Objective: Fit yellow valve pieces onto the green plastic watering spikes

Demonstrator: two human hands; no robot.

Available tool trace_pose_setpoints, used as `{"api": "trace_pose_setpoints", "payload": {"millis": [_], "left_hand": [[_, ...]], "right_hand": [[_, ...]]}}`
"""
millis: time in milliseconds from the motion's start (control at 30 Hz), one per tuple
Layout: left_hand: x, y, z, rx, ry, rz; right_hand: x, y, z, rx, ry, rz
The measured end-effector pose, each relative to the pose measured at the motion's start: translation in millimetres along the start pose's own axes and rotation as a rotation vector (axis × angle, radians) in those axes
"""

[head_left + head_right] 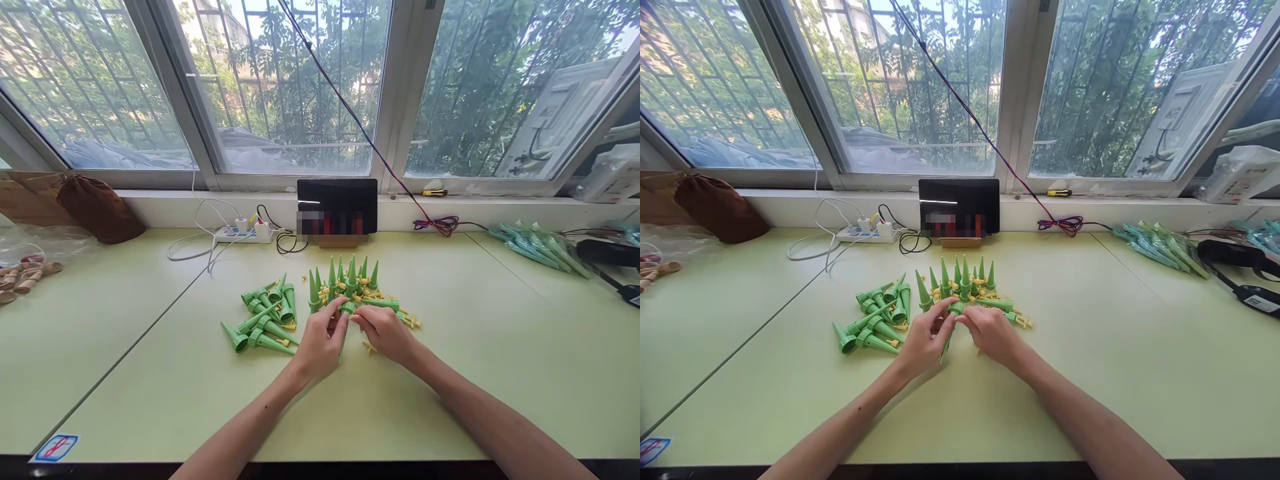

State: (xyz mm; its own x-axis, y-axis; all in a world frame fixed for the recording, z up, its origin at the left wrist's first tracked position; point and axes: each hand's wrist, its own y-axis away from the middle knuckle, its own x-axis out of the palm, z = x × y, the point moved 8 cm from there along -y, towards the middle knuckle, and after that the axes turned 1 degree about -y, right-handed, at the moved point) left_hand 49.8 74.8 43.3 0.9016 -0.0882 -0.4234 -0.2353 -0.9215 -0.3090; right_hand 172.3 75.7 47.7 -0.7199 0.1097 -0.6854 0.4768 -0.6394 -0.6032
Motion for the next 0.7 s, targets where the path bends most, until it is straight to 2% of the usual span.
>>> {"api": "trace_pose_setpoints", "payload": {"millis": [367, 700], "left_hand": [[0.3, 1.3, -0.9, 0.085, -0.117, 0.013], [-1.6, -0.6, 0.2, 0.04, -0.096, -0.014]], "right_hand": [[1.2, 1.8, -6.7, 0.074, -0.068, -0.009], [-1.6, 1.0, -7.7, 0.117, -0.135, -0.048]]}}
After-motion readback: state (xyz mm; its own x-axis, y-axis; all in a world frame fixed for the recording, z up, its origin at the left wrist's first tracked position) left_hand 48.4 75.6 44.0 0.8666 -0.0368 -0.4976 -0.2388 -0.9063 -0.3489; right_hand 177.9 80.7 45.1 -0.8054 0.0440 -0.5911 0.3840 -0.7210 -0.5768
